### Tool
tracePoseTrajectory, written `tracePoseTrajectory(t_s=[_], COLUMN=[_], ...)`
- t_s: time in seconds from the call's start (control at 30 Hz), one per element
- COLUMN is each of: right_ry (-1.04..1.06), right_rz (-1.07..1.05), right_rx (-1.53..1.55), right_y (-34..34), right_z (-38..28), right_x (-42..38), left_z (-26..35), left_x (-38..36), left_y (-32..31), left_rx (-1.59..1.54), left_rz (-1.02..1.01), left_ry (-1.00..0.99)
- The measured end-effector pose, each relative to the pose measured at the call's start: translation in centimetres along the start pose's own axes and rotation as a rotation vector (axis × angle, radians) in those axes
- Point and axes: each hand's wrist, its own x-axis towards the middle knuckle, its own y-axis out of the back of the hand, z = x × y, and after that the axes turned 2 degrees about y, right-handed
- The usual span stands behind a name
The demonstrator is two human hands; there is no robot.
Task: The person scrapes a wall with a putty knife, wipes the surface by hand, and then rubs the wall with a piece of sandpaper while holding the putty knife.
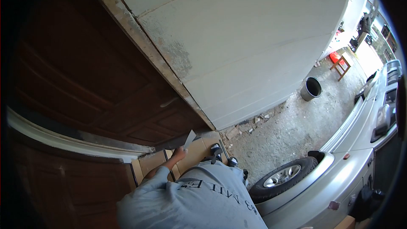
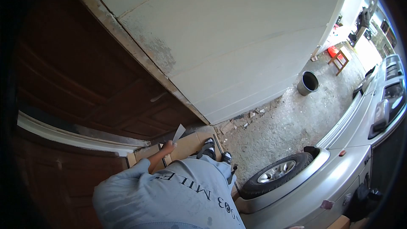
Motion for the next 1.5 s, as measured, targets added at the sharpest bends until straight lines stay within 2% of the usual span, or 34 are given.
tracePoseTrajectory(t_s=[0.07,0.2,0.3,0.4,0.43,0.5,0.6,0.83,0.9,0.93,0.97,1.0,1.03,1.07,1.17,1.23,1.27,1.37,1.4,1.5], right_ry=[-0.008,0.094,0.28,0.329,0.341,0.386,0.439,0.587,0.772,1.07,1.221,1.271,1.186,1.0,0.697,0.714,0.73,0.74,0.728,0.82], right_rz=[0.067,-0.041,0.09,0.265,0.316,0.28,0.247,0.229,0.343,0.63,0.806,0.808,0.391,0.053,-0.068,-0.05,-0.038,-0.016,-0.004,0.12], right_rx=[0.061,0.059,0.035,0.122,0.149,0.046,-0.031,-0.04,-0.02,-0.057,-0.106,-0.121,0.034,0.183,-0.364,-0.341,-0.332,-0.294,-0.287,-0.233], right_y=[-0.3,-0.6,-5.4,-7.1,-7.0,-8.2,-9.7,-10.1,-10.2,-10.4,-10.8,-12.2,-10.9,-9.7,-4.2,-6.0,-7.0,-9.6,-8.0,-8.7], right_z=[-0.4,-1.8,-0.4,-2.4,-3.2,-3.8,-4.4,-3.1,-2.3,-2.3,-2.6,-2.7,-4.9,-7.0,-10.9,-10.0,-9.5,-8.3,-9.2,-8.9], right_x=[1.7,5.0,9.1,10.7,10.9,12.2,13.8,14.9,15.7,16.3,16.8,17.6,16.1,14.6,9.2,9.9,10.5,11.9,10.7,10.9], left_z=[-0.2,1.1,-1.6,-2.7,-2.3,-1.2,-0.8,-4.3,-5.5,-5.9,-6.5,-6.9,-6.6,-5.5,-1.7,-0.2,-3.9,-2.8,-3.2,-4.3], left_x=[-1.0,-3.0,-2.6,-2.8,-3.2,-3.8,-5.0,-7.5,-8.9,-9.5,-9.8,-9.6,-9.5,-9.7,-9.1,-8.7,-6.9,-7.6,-7.9,-9.2], left_y=[0.5,2.9,0.9,0.3,0.8,2.1,2.7,1.4,0.4,-0.1,-0.3,0.1,0.8,1.7,4.1,4.6,1.8,2.4,1.9,0.5], left_rx=[-0.081,-0.099,-0.01,0.064,0.034,-0.032,-0.035,0.005,0.01,0.021,0.04,0.065,0.082,0.094,0.06,-0.01,0.025,-0.135,-0.136,-0.168], left_rz=[-0.122,-0.331,-0.219,-0.094,-0.125,-0.181,-0.085,-0.09,-0.038,-0.07,-0.103,-0.133,-0.159,-0.184,-0.18,-0.156,-0.09,-0.164,-0.139,-0.078], left_ry=[0.127,0.339,0.204,0.089,0.141,0.242,0.178,0.266,0.221,0.223,0.223,0.218,0.214,0.21,0.287,0.388,0.288,0.315,0.289,0.26])
